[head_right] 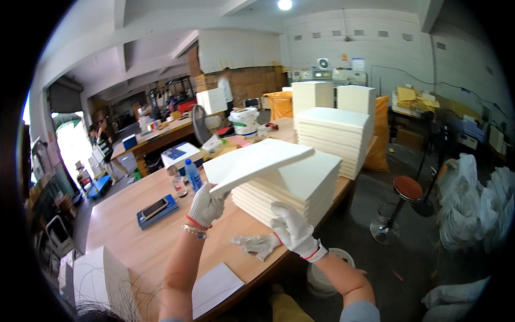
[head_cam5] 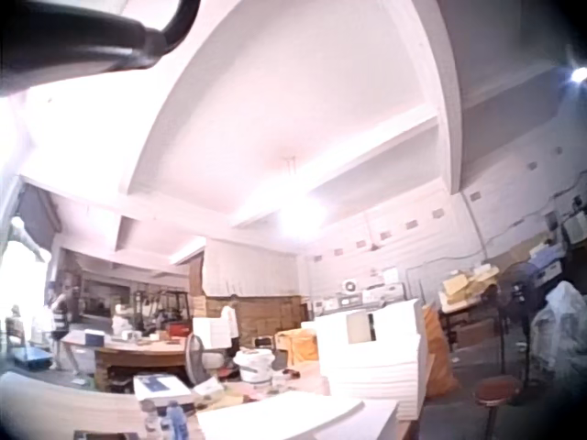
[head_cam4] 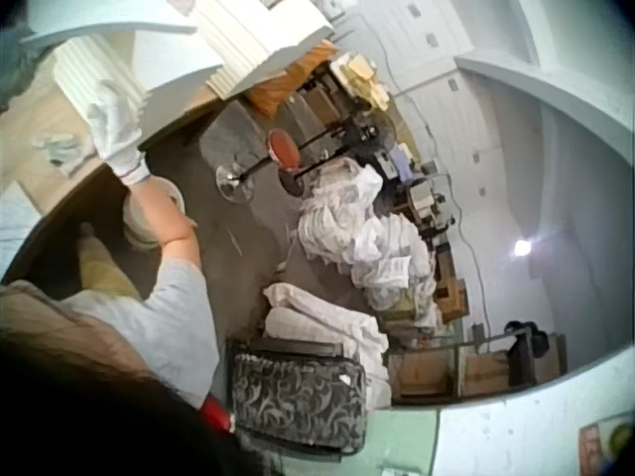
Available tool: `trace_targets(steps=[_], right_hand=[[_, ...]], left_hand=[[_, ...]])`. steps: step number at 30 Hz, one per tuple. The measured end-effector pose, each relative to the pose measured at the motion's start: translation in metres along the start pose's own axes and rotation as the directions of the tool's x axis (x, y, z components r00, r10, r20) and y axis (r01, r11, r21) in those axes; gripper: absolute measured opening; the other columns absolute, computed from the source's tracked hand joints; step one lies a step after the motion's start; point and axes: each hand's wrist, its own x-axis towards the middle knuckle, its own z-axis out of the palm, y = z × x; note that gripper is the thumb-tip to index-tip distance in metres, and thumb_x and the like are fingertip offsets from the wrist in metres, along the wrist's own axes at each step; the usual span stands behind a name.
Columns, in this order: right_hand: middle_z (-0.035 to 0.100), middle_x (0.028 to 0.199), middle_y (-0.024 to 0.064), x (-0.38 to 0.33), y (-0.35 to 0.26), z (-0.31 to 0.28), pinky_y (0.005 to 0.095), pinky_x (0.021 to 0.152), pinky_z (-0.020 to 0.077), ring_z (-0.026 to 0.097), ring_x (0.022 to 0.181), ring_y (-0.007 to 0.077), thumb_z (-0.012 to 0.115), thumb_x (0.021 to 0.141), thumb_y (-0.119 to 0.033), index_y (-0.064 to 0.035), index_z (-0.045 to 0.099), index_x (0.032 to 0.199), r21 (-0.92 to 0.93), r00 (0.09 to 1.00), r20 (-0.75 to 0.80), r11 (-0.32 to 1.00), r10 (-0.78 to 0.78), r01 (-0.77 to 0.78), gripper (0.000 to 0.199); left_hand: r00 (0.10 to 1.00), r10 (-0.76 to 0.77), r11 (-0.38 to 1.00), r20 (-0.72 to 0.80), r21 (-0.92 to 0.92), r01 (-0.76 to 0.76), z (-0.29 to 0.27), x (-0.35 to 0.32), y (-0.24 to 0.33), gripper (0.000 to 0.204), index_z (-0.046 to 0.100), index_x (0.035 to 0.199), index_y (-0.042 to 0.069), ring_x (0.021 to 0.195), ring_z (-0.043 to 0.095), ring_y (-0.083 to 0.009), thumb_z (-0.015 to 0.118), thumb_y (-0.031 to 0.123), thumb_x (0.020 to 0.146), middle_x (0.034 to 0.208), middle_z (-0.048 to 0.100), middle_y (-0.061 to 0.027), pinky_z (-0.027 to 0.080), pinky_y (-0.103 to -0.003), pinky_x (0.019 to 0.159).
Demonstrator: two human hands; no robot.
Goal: The person wraps a stack of white books with a blue paper cover. They place the books on the table, fold the cover over the edges, and smooth the paper to secure it. The wrapped books are then stacked on the right side of the table.
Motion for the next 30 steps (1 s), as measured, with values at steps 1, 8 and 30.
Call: trace_targets(steps=[1,8,30], right_hand=[[0.062,0.11,0.0183,-0.007,0.013,0.013,0.0341,0.078,0.0535,0.063,0.091,0.0247,0.052,0.099,-0.031,0.0024,0.052,0.122,0.153,0.99,0.097,0.981,0.103,-0.117,0.04],[0.064,0.116,0.0116,0.04,0.006,0.096,0.0336,0.074,0.0514,0.063,0.084,0.0189,0.046,0.093,-0.063,-0.0026,0.05,0.133,0.675,0.465,0.674,-0.224,0.574,-0.703,0.072],[0.066,0.099,0.0047,-0.072,0.085,0.277,0.0251,0.081,0.0467,0.059,0.089,0.0107,0.066,0.092,-0.024,0.0059,0.061,0.114,0.068,0.19,0.896,0.3,0.402,-0.951,0.037]], left_hand=[[1.0,0.01,1.0,-0.013,0.009,-0.009,-0.021,-0.019,0.007,0.045,0.051,0.12,-0.005,0.053,0.065,-0.0189,0.046,0.033,0.097,0.091,0.066,-0.0178,0.055,-0.024,0.04],[0.916,0.274,0.933,-0.293,0.313,-0.179,-0.159,-0.173,0.036,0.04,0.052,0.121,-0.005,0.085,0.07,-0.0251,0.053,0.018,0.088,0.104,0.066,-0.0157,0.06,-0.035,0.069],[0.746,0.395,0.744,-0.536,0.663,0.082,-0.318,-0.271,0.025,0.028,0.057,0.105,0.0,0.072,0.064,-0.0165,0.068,0.018,0.087,0.089,0.065,-0.0073,0.055,-0.028,0.062]])
